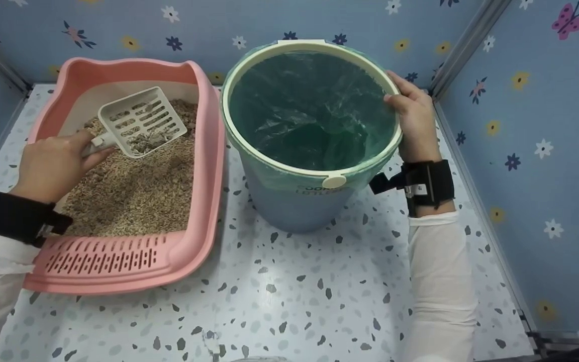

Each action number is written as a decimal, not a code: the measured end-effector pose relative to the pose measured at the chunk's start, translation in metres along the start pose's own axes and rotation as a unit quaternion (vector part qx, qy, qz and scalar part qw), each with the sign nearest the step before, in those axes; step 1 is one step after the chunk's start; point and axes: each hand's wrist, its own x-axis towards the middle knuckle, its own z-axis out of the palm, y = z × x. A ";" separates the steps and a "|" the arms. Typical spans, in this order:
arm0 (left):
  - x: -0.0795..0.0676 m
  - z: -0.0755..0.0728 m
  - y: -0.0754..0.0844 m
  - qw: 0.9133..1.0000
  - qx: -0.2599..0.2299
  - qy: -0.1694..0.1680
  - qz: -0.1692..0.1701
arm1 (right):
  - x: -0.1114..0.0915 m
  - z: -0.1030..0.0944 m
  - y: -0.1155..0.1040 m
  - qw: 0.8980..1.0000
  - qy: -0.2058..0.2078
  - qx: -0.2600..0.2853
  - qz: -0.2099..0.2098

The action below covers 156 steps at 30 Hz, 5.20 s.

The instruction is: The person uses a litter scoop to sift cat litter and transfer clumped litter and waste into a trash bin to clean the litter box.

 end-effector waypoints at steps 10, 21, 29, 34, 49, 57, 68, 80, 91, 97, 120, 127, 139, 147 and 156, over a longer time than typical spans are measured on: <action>0.000 -0.009 0.005 0.979 -0.137 -0.113 -0.105 | 0.000 0.000 -0.001 1.000 0.008 -0.009 0.001; 0.003 -0.017 0.002 0.912 -0.265 -0.255 -0.181 | 0.000 0.001 0.000 1.000 0.001 0.000 -0.005; 0.004 -0.019 0.002 0.900 -0.278 -0.279 -0.188 | 0.000 0.001 0.000 1.000 -0.010 0.023 0.000; 0.003 -0.020 0.003 0.906 -0.267 -0.273 -0.185 | 0.000 0.001 0.000 1.000 -0.005 0.020 0.000; 0.003 -0.045 0.014 0.955 -0.190 -0.172 -0.148 | 0.000 0.001 -0.001 1.000 0.000 0.000 0.002; 0.006 -0.065 0.034 0.968 -0.171 -0.136 -0.126 | 0.000 0.001 0.000 1.000 -0.002 -0.017 0.002; 0.031 -0.104 0.072 0.971 -0.182 -0.127 -0.093 | 0.002 0.002 -0.001 1.000 0.009 0.001 0.007; 0.063 -0.117 0.127 0.973 -0.183 -0.135 -0.030 | 0.005 0.002 0.000 1.000 0.005 0.009 0.014; 0.087 -0.109 0.173 0.983 -0.130 -0.132 0.015 | 0.003 0.001 0.001 1.000 0.004 0.007 0.004; 0.093 -0.101 0.193 0.995 -0.028 -0.089 0.027 | 0.003 0.003 0.001 1.000 0.001 0.016 0.004; 0.093 -0.052 0.190 0.785 0.293 0.433 0.331 | 0.002 0.009 0.004 1.000 -0.002 0.018 -0.004; 0.090 -0.052 0.189 0.812 0.257 0.424 0.308 | 0.002 0.008 0.003 1.000 -0.001 0.025 -0.001; 0.076 -0.062 0.186 0.939 -0.005 0.300 0.169 | 0.002 0.006 0.001 1.000 -0.002 0.020 0.006; 0.062 -0.074 0.169 0.981 -0.077 0.172 0.036 | 0.003 0.004 0.000 1.000 -0.004 0.023 0.009; 0.050 -0.080 0.140 0.985 -0.131 0.103 -0.049 | 0.002 0.001 0.000 1.000 0.015 0.006 -0.019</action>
